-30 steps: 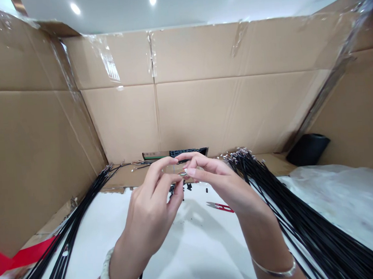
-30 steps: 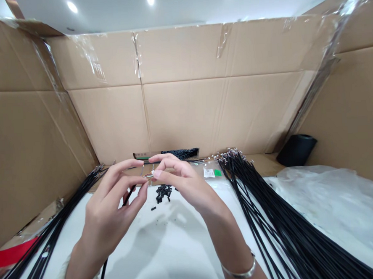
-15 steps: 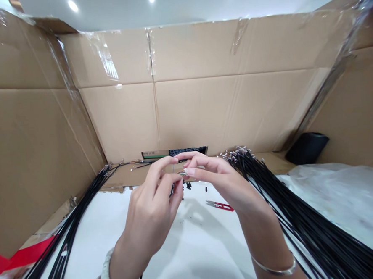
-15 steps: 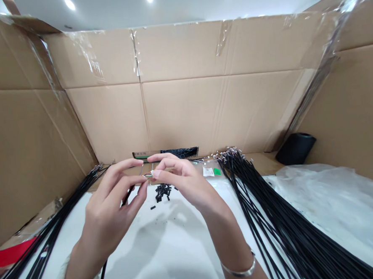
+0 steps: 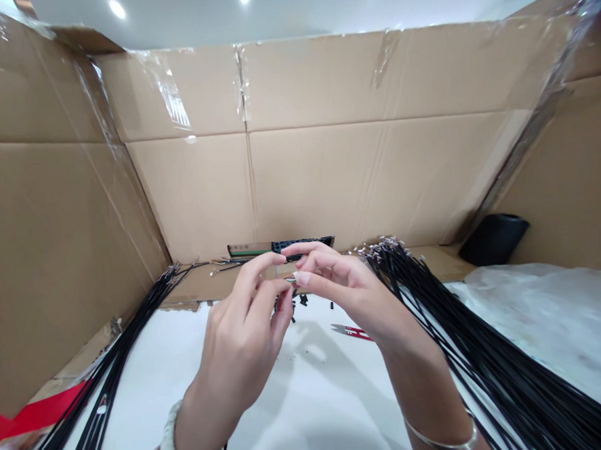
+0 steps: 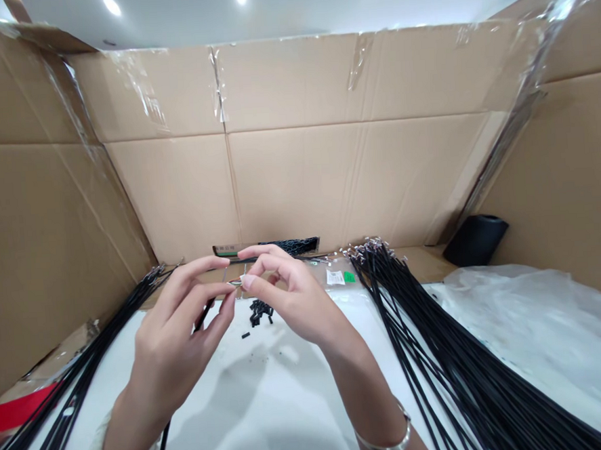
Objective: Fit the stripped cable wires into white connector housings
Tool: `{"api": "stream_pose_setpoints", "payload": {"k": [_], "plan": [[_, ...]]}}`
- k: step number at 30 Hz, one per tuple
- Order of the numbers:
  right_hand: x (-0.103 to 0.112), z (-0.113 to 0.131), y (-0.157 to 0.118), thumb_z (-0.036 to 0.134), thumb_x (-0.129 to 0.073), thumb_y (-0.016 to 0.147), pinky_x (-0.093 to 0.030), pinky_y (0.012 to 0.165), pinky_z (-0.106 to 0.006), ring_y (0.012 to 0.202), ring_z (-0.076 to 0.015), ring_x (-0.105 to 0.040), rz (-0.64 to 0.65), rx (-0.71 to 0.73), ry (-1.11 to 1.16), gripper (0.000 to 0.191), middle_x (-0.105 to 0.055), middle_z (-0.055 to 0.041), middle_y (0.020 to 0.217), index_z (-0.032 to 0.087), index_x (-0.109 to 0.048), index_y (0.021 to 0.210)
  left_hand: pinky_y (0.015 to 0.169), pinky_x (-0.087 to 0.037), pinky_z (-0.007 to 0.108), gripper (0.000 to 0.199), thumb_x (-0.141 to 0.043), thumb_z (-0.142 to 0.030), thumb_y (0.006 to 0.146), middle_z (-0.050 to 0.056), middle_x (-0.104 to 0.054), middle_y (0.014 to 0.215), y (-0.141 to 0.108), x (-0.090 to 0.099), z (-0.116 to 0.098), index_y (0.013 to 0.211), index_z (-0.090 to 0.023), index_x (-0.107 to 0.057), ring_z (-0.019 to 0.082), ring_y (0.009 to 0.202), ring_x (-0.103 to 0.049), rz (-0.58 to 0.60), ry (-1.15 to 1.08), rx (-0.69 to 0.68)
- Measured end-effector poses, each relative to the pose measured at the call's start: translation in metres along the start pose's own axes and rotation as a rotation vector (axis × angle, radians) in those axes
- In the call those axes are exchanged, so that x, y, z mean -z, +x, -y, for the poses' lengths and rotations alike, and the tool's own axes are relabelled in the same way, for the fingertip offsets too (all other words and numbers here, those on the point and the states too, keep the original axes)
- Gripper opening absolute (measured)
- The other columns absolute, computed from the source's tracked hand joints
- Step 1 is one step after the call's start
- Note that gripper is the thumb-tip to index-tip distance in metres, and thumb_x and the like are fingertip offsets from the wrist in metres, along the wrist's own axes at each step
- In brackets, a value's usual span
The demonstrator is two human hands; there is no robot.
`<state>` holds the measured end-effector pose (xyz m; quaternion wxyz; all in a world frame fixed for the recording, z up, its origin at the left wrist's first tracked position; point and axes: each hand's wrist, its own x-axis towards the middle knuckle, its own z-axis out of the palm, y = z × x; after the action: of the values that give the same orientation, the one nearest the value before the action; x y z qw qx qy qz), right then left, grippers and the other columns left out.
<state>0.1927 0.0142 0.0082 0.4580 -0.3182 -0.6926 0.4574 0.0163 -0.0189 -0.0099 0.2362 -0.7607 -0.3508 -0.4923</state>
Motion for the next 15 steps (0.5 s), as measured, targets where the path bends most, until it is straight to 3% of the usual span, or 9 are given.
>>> {"api": "stream_pose_setpoints", "payload": {"k": [7, 15], "plan": [[0.0011, -0.0005, -0.0006, 0.039, -0.068, 0.092, -0.049, 0.094, -0.046, 0.119, -0.0281, -0.061, 0.024, -0.003, 0.014, 0.025, -0.06, -0.0127, 0.135, 0.02, -0.066, 0.075, 0.052, -0.047, 0.024, 0.008, -0.061, -0.009, 0.095, 0.01, -0.072, 0.113, 0.0002, 0.0004, -0.0002, 0.092, -0.015, -0.064, 0.007, 0.057, -0.058, -0.002, -0.014, 0.012], [0.0041, 0.0005, -0.0022, 0.043, -0.069, 0.092, -0.043, 0.099, -0.045, 0.133, -0.0292, -0.053, 0.05, 0.027, -0.002, 0.027, -0.062, -0.0105, 0.134, 0.022, -0.067, 0.076, 0.052, -0.049, 0.023, 0.009, -0.06, -0.009, 0.096, 0.009, -0.072, 0.114, -0.0004, 0.0021, 0.0014, 0.095, -0.017, -0.064, 0.006, 0.056, -0.058, -0.012, -0.05, 0.016]]}}
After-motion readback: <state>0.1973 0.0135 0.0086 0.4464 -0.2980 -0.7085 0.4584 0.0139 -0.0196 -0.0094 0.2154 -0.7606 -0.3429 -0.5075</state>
